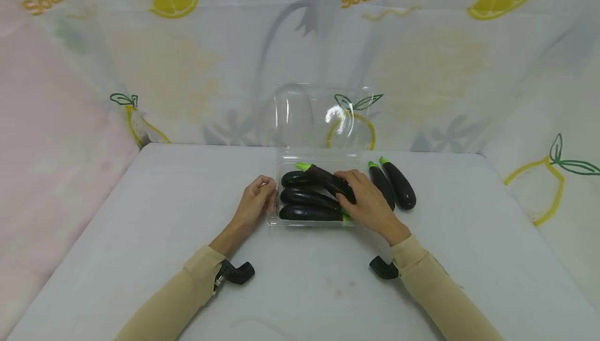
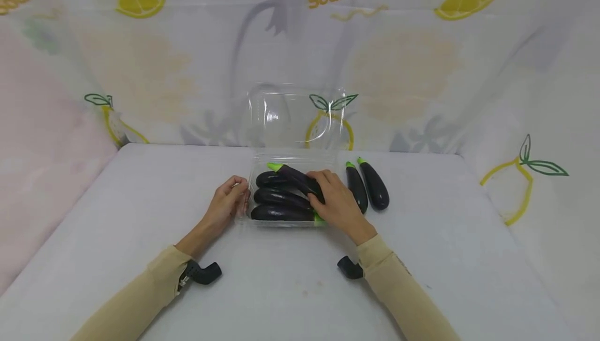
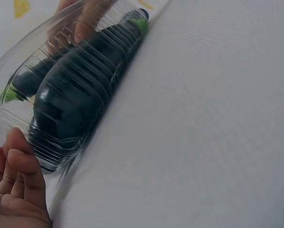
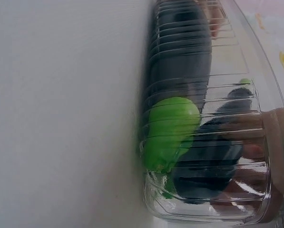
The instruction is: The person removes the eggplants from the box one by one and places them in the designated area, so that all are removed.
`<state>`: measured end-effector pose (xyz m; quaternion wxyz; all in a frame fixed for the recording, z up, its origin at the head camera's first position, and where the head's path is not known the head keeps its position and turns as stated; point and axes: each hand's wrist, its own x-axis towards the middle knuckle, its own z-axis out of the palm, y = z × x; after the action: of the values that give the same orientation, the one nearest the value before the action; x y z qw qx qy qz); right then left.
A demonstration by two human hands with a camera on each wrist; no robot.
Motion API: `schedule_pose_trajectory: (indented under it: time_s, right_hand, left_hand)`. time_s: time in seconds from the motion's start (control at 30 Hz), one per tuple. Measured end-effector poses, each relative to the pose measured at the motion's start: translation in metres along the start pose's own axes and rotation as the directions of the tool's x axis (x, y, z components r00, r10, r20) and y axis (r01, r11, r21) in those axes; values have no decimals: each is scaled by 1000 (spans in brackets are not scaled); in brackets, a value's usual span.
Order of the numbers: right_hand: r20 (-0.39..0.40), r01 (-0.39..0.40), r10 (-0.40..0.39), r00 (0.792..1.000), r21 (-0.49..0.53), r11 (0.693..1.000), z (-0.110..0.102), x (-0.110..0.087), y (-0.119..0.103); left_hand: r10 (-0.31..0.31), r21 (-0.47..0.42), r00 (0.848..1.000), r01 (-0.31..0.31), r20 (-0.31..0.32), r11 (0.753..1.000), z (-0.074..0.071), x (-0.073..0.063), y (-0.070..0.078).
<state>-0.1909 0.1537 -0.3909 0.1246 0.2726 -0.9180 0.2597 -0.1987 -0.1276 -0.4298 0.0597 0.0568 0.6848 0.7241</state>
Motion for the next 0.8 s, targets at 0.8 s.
schedule_pose_trajectory:
  time_s: [0.8]
  right_hand:
    - [-152,54,-48,987,32,998,-1,1,5]
  left_hand:
    - [34,49,999,-33,-7,998,2,1,-2]
